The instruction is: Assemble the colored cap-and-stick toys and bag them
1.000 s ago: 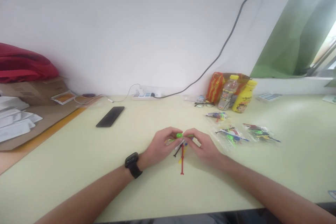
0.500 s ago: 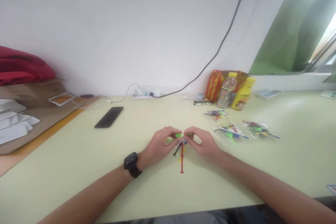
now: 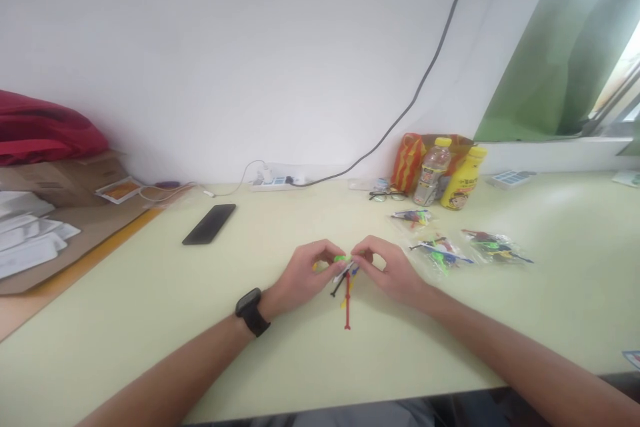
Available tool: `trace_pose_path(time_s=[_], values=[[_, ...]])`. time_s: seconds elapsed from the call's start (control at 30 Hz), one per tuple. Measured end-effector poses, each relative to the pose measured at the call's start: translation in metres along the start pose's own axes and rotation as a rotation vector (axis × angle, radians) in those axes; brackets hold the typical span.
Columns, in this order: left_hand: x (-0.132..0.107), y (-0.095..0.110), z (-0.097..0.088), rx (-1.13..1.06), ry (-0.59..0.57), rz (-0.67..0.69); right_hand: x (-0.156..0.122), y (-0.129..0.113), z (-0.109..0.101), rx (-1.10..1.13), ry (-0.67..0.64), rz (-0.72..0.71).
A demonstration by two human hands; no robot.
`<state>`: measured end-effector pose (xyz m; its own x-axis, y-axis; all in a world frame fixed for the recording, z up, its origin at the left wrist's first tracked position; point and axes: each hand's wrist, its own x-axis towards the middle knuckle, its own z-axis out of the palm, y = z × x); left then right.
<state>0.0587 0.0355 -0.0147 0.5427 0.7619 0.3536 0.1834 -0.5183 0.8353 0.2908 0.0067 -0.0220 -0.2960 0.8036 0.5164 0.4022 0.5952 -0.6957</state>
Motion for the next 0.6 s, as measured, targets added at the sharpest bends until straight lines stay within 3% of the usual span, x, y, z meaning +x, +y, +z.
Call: trace_pose_path(time_s=[0.13,0.23,0.43,0.6], values=[[0.001,0.005,-0.005,-0.272,-0.107,-0.078,0.001,0.001,-0.003,0.028,-0.002,0.041],[0.002,0.004,-0.007,-0.327,-0.086,-0.113,-0.001,0.003,-0.002,0.009,0.009,0.059],[0.010,-0.018,-0.016,-0.278,0.176,-0.197,-0.002,0.020,-0.004,-0.084,-0.052,0.092],[0.021,-0.045,-0.049,-0.024,0.401,-0.162,-0.001,0.034,-0.007,-0.224,-0.228,0.016]])
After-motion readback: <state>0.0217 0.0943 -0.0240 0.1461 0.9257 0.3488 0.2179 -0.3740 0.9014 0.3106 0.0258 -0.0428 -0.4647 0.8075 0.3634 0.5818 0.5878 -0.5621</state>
